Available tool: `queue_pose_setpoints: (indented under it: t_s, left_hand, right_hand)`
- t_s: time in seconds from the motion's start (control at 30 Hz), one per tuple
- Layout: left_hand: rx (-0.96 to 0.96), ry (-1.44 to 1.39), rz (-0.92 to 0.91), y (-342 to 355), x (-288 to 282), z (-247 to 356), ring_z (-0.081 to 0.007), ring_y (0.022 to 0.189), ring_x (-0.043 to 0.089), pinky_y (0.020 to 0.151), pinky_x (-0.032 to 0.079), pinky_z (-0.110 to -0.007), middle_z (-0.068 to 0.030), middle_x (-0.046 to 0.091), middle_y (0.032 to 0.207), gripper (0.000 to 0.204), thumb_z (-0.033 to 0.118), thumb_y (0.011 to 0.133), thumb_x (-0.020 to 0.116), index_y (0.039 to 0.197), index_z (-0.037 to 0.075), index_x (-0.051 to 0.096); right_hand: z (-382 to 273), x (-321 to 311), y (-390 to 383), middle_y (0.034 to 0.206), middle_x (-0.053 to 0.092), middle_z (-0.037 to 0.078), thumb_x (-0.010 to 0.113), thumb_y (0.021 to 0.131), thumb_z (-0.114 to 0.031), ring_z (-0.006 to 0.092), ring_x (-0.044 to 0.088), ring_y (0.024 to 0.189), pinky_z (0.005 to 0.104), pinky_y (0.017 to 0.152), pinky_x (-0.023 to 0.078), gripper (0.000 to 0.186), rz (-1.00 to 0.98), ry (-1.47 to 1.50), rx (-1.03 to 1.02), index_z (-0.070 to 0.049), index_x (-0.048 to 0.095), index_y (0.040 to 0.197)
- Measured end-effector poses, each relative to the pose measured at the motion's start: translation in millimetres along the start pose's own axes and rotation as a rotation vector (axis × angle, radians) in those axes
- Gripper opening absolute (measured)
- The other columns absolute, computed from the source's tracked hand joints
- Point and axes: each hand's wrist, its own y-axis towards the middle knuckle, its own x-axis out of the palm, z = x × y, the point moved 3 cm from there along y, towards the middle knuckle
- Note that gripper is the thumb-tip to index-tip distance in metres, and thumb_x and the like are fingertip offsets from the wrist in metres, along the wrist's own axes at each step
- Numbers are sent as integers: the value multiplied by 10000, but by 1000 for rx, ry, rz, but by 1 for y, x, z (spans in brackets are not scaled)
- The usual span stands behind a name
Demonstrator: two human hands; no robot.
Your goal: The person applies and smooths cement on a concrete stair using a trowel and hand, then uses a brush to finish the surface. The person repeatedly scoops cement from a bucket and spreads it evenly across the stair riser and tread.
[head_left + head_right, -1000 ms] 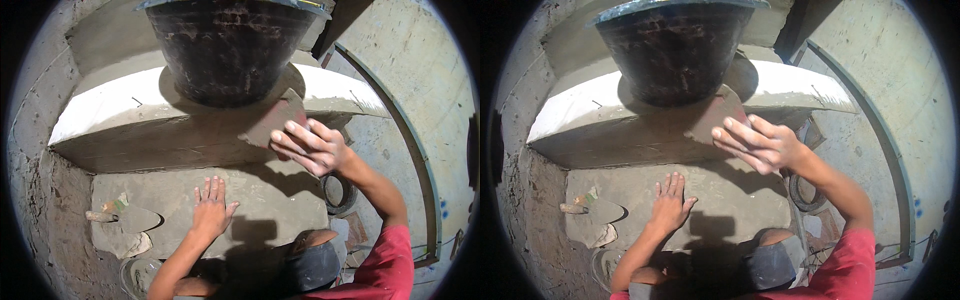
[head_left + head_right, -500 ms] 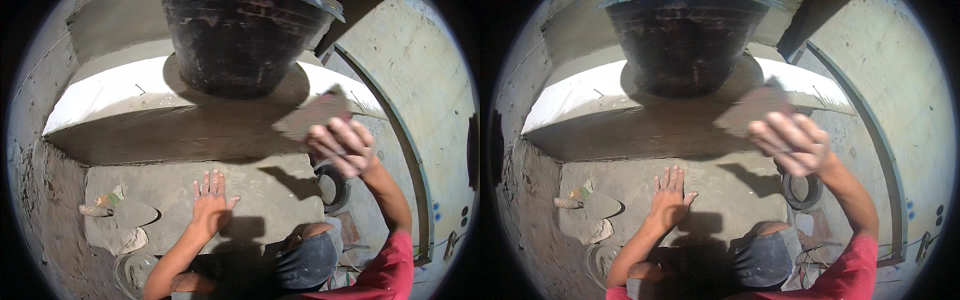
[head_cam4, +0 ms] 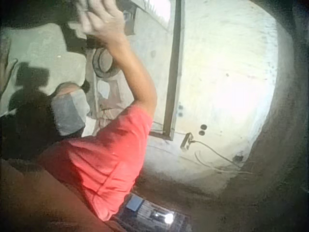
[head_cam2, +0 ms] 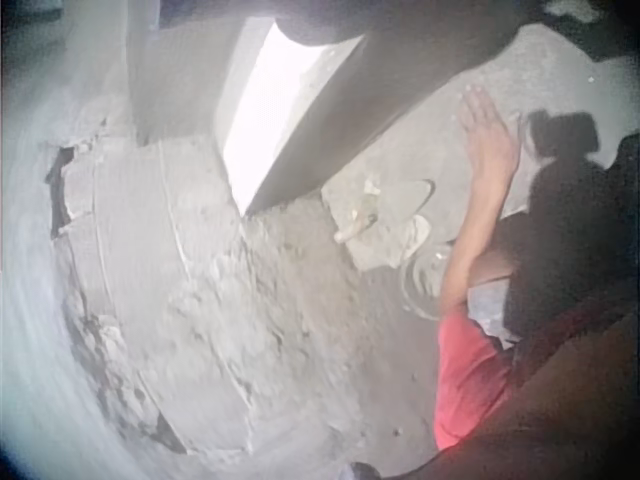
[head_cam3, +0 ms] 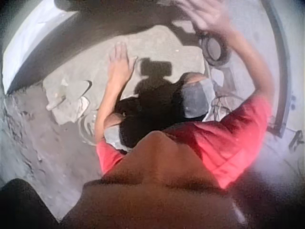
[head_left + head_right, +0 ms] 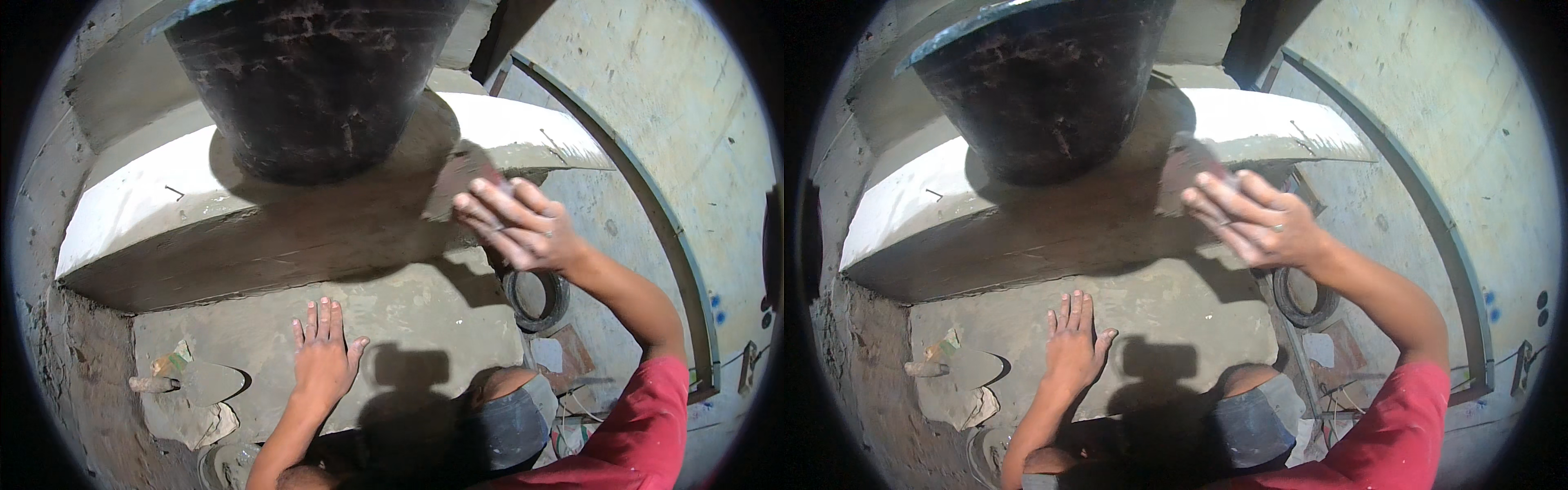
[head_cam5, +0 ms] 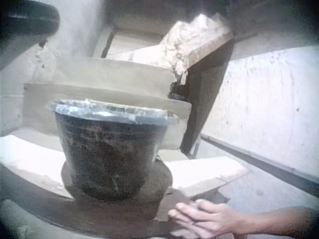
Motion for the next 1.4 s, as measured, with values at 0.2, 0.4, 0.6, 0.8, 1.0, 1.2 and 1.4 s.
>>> queue_pose_setpoints:
  t_s: [0.2,0.4,0.6,0.8,1.0,1.2,1.4]
  left_hand:
    - [-2,-15,-10,0,-3,3,-449,1649,287,1333,204,-641,-254,348,1763,869,545,1093,570,1675,-67,366]
    - [-25,-26,-43,2,-2,5,-447,1658,264,1335,196,-642,-254,325,1773,868,544,1093,572,1674,-67,365]
    - [-25,-5,-40,5,-3,6,-466,1639,298,1330,213,-641,-270,361,1751,851,481,1070,634,1672,-58,369]
    - [3,9,10,3,-2,7,-465,1628,323,1314,245,-653,-268,393,1733,841,481,1065,647,1654,-65,397]
    - [15,24,10,7,-2,8,-480,1621,328,1306,250,-665,-274,398,1728,853,490,1067,645,1649,-80,393]
    - [-3,44,-14,9,-1,11,-462,1636,307,1316,231,-660,-261,372,1749,872,537,1077,607,1661,-69,381]
    - [8,-28,41,15,16,12,-422,1671,238,1334,220,-629,-223,282,1796,893,578,1092,555,1702,-26,310]
  right_hand:
    - [24,-23,-67,1485,725,30,697,985,-146,242,637,1419,429,1002,556,299,-123,-70,87,-121,827,1254]
    - [15,-31,-52,1514,709,42,697,962,-129,238,618,1455,379,1057,560,394,-10,-41,-10,-132,793,1344]
    - [-25,15,9,1563,661,103,660,934,-153,251,548,1522,391,1170,535,485,108,154,-79,-20,744,1393]
    - [16,28,-100,1614,627,22,703,951,-140,221,552,1522,424,1160,532,401,-59,54,64,-105,785,1342]
    - [36,-19,-177,1468,732,38,705,982,-139,278,634,1440,466,1144,516,304,-208,-20,211,-123,819,1264]
    - [44,-70,-106,1382,746,205,610,1120,-331,390,673,1373,518,1124,525,407,121,156,387,-29,746,1355]
    - [66,-103,-7,1381,714,208,565,1112,-176,299,705,1210,416,1025,566,410,380,884,852,71,659,1425]
